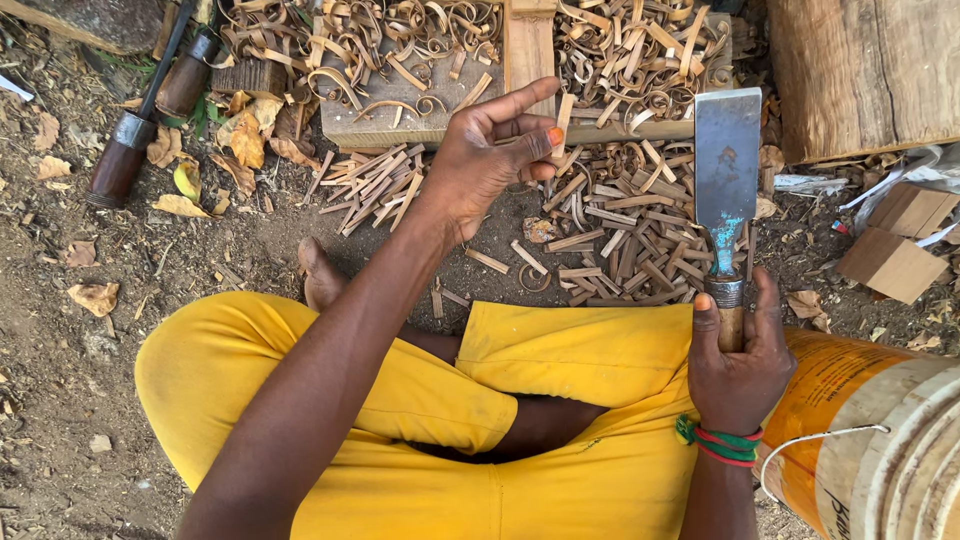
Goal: The person uses a chisel to shave pieces from a small wooden object held against a block on the ground, creating wood shavings.
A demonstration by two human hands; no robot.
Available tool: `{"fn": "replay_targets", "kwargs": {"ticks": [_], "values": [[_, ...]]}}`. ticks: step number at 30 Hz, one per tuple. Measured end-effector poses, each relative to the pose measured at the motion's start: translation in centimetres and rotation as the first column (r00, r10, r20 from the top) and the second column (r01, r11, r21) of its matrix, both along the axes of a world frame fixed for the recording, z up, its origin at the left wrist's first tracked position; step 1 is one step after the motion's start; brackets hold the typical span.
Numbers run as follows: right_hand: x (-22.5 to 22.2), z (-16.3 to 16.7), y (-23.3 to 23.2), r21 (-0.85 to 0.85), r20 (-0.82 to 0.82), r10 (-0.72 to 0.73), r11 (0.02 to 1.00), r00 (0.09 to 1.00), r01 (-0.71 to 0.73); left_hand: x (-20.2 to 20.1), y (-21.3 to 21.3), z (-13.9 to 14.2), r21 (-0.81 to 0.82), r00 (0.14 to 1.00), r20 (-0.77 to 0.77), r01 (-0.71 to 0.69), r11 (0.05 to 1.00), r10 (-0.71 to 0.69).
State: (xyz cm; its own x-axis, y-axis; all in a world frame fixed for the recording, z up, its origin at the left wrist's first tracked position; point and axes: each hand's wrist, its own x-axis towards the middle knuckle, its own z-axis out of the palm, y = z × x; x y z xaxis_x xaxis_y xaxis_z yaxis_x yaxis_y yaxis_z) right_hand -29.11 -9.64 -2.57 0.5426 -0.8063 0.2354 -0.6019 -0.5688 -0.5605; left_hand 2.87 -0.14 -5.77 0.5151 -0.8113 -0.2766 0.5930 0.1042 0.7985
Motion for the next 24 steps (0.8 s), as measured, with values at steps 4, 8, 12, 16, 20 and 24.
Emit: {"fn": "replay_targets", "kwargs": {"ticks": [4, 8, 12, 16, 20, 24], "values": [[0.1, 0.1, 0.1, 0.03, -0.027, -0.047, 0.998, 0.999, 0.047, -0.1, 0.0, -0.4, 0.065, 0.998, -0.061, -0.004, 0.998, 0.008], [0.0, 0.0, 0.0, 0.039, -0.014, -0.038, 0.999, 0.999, 0.038, 0.0, 0.1, -0.5, 0.104, 0.997, -0.073, -0.005, 0.995, 0.012], [-0.2, 0.1, -0.1, -0.011, -0.08, -0.04, 0.999, 0.996, 0.039, 0.0, 0.0, 0.1, 0.072, 1.0, 0.007, -0.026, 0.997, 0.025], [0.0, 0.3, -0.1, -0.067, -0.062, -0.005, 0.998, 0.998, 0.001, 0.5, -0.4, 1.0, 0.103, 0.99, -0.107, -0.084, 0.991, 0.095], [0.2, 0.6, 0.1, -0.003, -0.099, -0.079, 0.997, 0.992, 0.079, 0.5, -0.1, 1.3, 0.129, 0.983, -0.146, -0.094, 0.987, 0.113], [0.3, 0.7, 0.4, 0.015, -0.094, -0.086, 0.996, 0.992, 0.088, 0.2, 0.1, 1.3, 0.063, 0.986, -0.128, -0.104, 0.993, 0.111]]}}
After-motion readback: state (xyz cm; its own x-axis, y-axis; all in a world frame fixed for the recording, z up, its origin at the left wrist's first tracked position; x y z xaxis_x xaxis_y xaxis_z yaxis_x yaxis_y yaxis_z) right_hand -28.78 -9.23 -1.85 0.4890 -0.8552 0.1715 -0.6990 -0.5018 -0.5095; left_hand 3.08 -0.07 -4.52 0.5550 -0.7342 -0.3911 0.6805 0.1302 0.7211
